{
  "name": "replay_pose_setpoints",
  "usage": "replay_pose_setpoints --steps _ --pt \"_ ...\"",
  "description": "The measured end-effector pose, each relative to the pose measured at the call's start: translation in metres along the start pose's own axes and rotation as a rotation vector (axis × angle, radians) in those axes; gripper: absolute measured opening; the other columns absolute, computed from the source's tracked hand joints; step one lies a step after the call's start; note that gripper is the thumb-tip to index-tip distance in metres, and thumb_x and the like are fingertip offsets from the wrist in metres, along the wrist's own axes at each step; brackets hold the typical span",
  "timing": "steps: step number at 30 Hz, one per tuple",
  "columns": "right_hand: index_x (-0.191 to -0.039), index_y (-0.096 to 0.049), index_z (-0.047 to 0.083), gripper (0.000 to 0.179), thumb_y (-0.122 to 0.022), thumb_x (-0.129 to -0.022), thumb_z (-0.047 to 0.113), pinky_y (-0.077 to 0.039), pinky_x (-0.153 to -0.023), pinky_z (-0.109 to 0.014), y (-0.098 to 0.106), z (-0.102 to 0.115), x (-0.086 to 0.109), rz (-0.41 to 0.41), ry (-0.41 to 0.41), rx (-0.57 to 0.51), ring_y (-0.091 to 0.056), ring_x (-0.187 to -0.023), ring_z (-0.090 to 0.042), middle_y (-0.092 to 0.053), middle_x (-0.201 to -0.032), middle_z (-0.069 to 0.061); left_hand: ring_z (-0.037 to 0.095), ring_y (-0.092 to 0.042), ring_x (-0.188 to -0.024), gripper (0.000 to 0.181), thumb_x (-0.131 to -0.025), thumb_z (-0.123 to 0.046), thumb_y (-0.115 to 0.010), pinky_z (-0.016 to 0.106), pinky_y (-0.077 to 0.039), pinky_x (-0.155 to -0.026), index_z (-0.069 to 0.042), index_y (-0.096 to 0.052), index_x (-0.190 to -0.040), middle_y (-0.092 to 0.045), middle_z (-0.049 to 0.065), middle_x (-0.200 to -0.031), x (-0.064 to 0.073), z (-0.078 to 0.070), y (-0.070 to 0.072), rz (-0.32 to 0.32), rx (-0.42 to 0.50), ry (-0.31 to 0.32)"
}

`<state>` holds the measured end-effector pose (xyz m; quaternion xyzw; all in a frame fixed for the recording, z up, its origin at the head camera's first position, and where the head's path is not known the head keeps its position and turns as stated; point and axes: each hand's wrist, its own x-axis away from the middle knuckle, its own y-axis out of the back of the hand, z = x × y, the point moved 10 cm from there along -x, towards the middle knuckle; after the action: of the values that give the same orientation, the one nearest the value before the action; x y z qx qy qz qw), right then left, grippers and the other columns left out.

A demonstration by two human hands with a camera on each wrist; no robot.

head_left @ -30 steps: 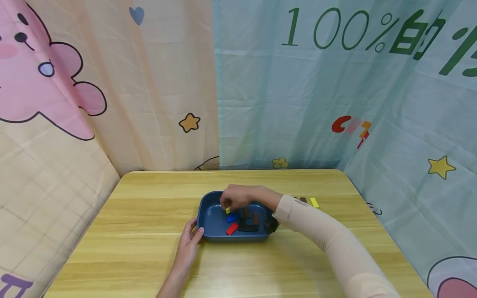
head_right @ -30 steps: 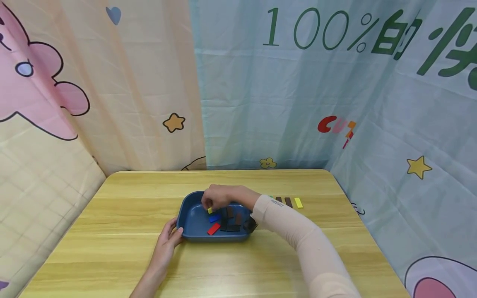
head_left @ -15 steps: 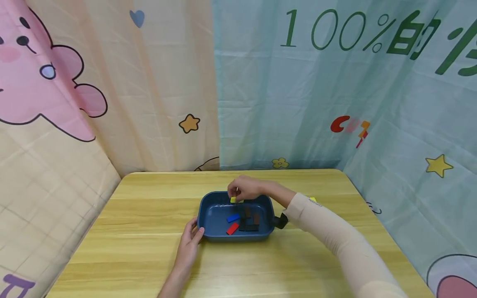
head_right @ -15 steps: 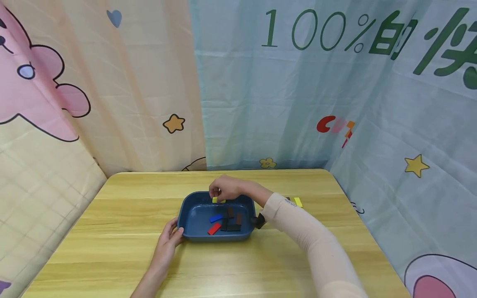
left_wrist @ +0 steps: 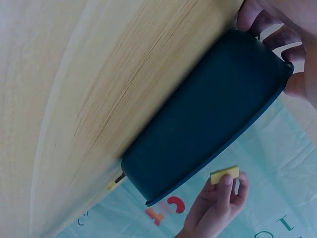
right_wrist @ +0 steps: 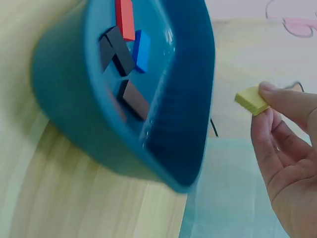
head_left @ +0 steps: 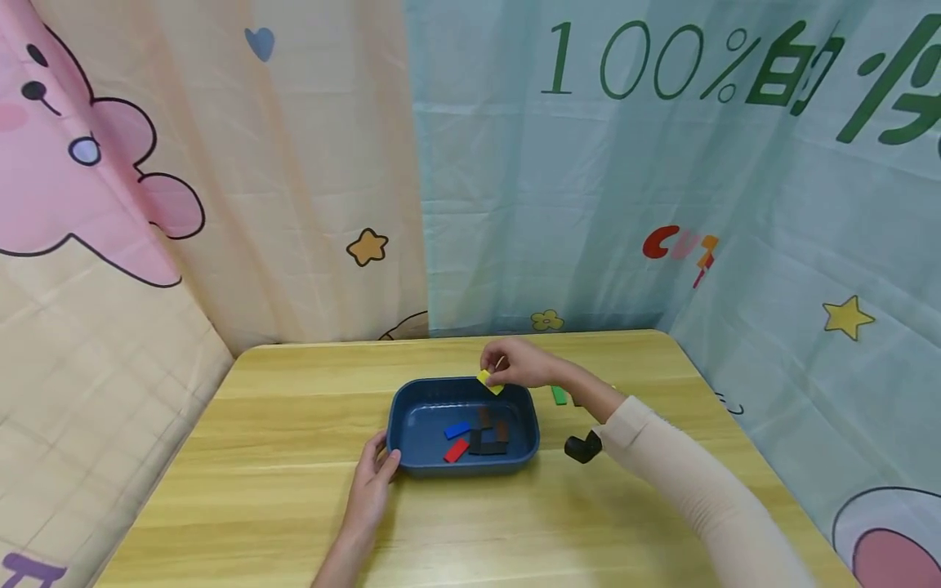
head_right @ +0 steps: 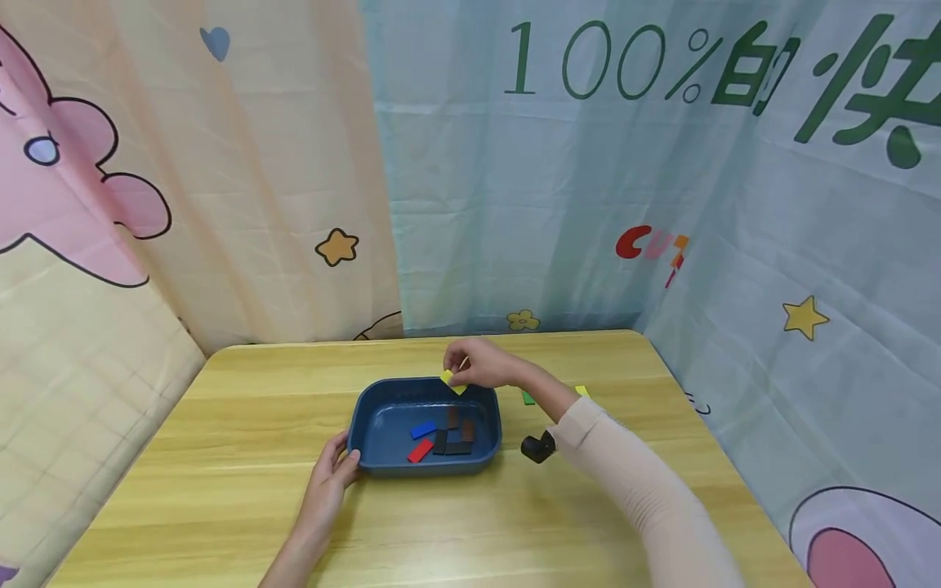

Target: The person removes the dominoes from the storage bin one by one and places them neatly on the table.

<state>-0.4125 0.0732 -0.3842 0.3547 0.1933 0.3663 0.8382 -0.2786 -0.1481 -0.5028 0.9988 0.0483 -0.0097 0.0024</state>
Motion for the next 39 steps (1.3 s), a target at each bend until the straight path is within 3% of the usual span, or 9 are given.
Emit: replay_pose_setpoints --steps 6,13,20,24,28,34,39 --pt "-0.103 -0.066 0.004 0.010 -0.074 -0.096 0.006 -0.057 -0.073 -0.035 0.022 -0.019 0.031 -0.142 -0.085 -0.134 -0.069 -0.085 -0.023 -0.066 -0.092 -0.006 0.049 -0.034 -0.144 0.049 -0.111 -0.010 -0.043 0.058 -0.033 -0.113 0.008 -0.029 -0.155 -0.028 0.031 -0.160 -0.001 0.001 0.000 -0.006 0.005 0.012" --pt "-0.109 -0.064 -0.002 0.015 -0.072 -0.097 0.003 -0.059 -0.078 -0.038 0.038 -0.041 0.066 -0.260 -0.170 -0.284 -0.068 -0.089 -0.030 -0.064 -0.098 -0.013 0.048 -0.032 -0.146 0.050 -0.111 -0.009 -0.043 0.057 -0.032 -0.114 0.008 -0.028 -0.156 -0.027 0.030 -0.161 -0.004 0.004 -0.002 0.004 0.014 0.033" --pt "-0.110 -0.061 -0.006 0.018 -0.071 -0.098 0.005 -0.058 -0.083 -0.050 0.039 -0.071 0.095 -0.303 -0.241 -0.351 -0.067 -0.087 -0.025 -0.062 -0.098 -0.014 0.048 -0.032 -0.146 0.051 -0.111 -0.008 -0.044 0.057 -0.031 -0.115 0.008 -0.028 -0.156 -0.026 0.031 -0.161 -0.002 0.004 -0.001 -0.006 0.009 0.046" --pt "-0.107 -0.063 -0.004 0.017 -0.072 -0.098 0.007 -0.055 -0.083 -0.058 0.037 -0.084 0.110 -0.312 -0.283 -0.330 -0.065 -0.083 -0.032 -0.063 -0.095 -0.014 0.048 -0.033 -0.145 0.050 -0.109 -0.006 -0.045 0.055 -0.031 -0.115 0.008 -0.030 -0.155 -0.028 0.031 -0.160 -0.002 0.004 0.000 -0.016 0.004 0.047" --pt "-0.107 -0.063 -0.004 0.018 -0.073 -0.097 0.008 -0.056 -0.078 -0.054 0.032 -0.100 0.121 -0.317 -0.328 -0.346 -0.063 -0.082 -0.039 -0.063 -0.093 -0.012 0.049 -0.035 -0.144 0.049 -0.109 -0.006 -0.047 0.053 -0.032 -0.114 0.007 -0.033 -0.154 -0.029 0.031 -0.159 -0.002 0.003 0.001 -0.026 -0.002 0.041" --pt "-0.107 -0.062 -0.007 0.021 -0.075 -0.095 0.004 -0.059 -0.076 -0.034 0.015 -0.121 0.134 -0.325 -0.376 -0.378 -0.059 -0.085 -0.024 -0.061 -0.093 -0.012 0.050 -0.037 -0.142 0.049 -0.109 -0.006 -0.048 0.051 -0.034 -0.113 0.008 -0.033 -0.154 -0.030 0.032 -0.158 -0.002 0.002 0.003 -0.037 -0.007 0.026" --pt "-0.106 -0.062 -0.009 0.021 -0.075 -0.095 0.003 -0.060 -0.074 -0.033 0.001 -0.136 0.143 -0.320 -0.417 -0.403 -0.059 -0.084 -0.022 -0.060 -0.092 -0.012 0.047 -0.039 -0.142 0.049 -0.108 -0.005 -0.049 0.050 -0.034 -0.114 0.006 -0.035 -0.153 -0.032 0.029 -0.158 0.000 0.003 0.003 -0.041 -0.005 0.042"
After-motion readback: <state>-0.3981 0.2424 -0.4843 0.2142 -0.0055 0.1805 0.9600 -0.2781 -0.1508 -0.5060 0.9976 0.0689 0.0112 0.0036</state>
